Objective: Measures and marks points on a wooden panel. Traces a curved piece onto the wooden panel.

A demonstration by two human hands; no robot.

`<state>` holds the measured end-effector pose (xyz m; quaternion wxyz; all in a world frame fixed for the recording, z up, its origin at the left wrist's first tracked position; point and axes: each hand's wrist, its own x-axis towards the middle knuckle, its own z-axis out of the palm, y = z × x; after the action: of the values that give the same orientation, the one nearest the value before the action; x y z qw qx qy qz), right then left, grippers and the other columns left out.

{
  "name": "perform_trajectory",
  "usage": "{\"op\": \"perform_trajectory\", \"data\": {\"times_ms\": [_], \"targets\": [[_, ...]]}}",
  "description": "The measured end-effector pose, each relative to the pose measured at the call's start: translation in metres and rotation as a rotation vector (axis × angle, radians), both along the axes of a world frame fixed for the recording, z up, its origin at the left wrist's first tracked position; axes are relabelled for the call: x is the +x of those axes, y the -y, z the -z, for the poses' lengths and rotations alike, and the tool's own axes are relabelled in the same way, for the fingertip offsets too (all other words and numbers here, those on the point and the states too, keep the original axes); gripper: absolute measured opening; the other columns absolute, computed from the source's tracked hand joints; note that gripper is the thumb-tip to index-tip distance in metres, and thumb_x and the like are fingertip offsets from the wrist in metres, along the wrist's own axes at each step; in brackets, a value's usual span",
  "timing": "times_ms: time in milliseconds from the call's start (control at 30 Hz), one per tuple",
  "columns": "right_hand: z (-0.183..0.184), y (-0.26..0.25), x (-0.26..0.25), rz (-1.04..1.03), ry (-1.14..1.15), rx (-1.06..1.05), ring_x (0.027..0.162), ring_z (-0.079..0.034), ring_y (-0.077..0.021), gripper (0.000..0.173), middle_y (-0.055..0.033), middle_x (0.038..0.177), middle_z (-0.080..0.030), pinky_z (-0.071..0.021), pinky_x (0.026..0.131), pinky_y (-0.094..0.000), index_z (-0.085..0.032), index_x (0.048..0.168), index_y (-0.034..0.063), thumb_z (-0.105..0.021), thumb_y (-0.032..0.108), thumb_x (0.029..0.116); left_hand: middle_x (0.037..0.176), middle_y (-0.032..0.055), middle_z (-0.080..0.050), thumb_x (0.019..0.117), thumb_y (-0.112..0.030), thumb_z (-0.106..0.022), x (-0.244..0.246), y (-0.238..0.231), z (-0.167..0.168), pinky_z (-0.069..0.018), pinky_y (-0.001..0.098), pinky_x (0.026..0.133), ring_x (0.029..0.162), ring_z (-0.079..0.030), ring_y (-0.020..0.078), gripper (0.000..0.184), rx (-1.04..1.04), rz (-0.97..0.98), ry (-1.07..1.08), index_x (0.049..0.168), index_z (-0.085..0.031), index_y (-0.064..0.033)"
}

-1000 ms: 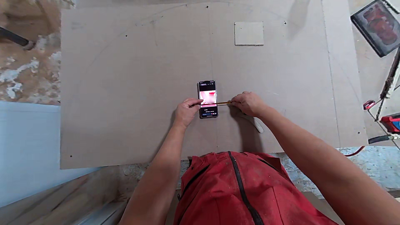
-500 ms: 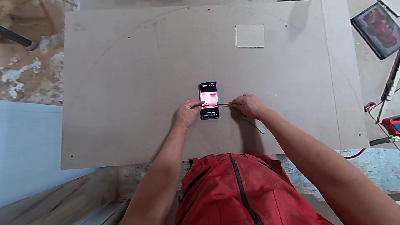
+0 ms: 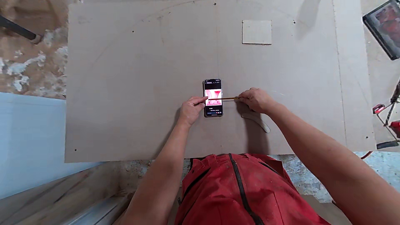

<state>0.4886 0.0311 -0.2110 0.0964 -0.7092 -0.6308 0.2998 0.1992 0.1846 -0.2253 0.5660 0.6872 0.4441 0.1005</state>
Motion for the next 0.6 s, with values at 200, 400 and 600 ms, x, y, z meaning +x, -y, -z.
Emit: {"op": "perform_trajectory", "data": {"times_ms": [200,400,600], "targets": [[-0.0041,0.0,0.0009,0.012,-0.006,-0.06,0.11,-0.065,-0.0246,0.029,-0.0018,0.111,-0.074,-0.0508,0.095,-0.0504,-0.076,0.115,0.021,-0.05,0.033,0.1082,0.128,-0.003,-0.068,0.1003,-0.016,-0.065,0.0004,-0.0007,-0.0018,-0.0541,0.0386,0.101,0.121,-0.062,0.0118,0.024,0.013,0.028,-0.029,0.118,-0.078,-0.0226],[-0.0063,-0.0011,0.0036,0.018,-0.025,-0.077,0.11,-0.066,-0.0254,0.029,-0.0044,0.11,-0.073,-0.0517,0.094,-0.0504,-0.075,0.116,0.0186,-0.05,0.031,0.1087,0.128,-0.0013,-0.067,0.1,-0.019,-0.066,0.002,-0.0007,-0.0052,-0.0537,0.0397,0.101,0.12,-0.062,0.0123,0.024,0.037,0.059,-0.045,0.12,-0.078,-0.0247],[-0.0058,-0.0004,0.0054,0.011,-0.022,-0.069,0.108,-0.066,-0.0239,0.029,-0.0034,0.107,-0.073,-0.0525,0.093,-0.0497,-0.075,0.114,0.0196,-0.05,0.032,0.1085,0.128,-0.0021,-0.066,0.1015,-0.02,-0.063,0.002,-0.0025,-0.0042,-0.0542,0.0405,0.099,0.119,-0.062,0.0122,0.026,0.049,0.092,-0.063,0.123,-0.077,-0.0267]]}}
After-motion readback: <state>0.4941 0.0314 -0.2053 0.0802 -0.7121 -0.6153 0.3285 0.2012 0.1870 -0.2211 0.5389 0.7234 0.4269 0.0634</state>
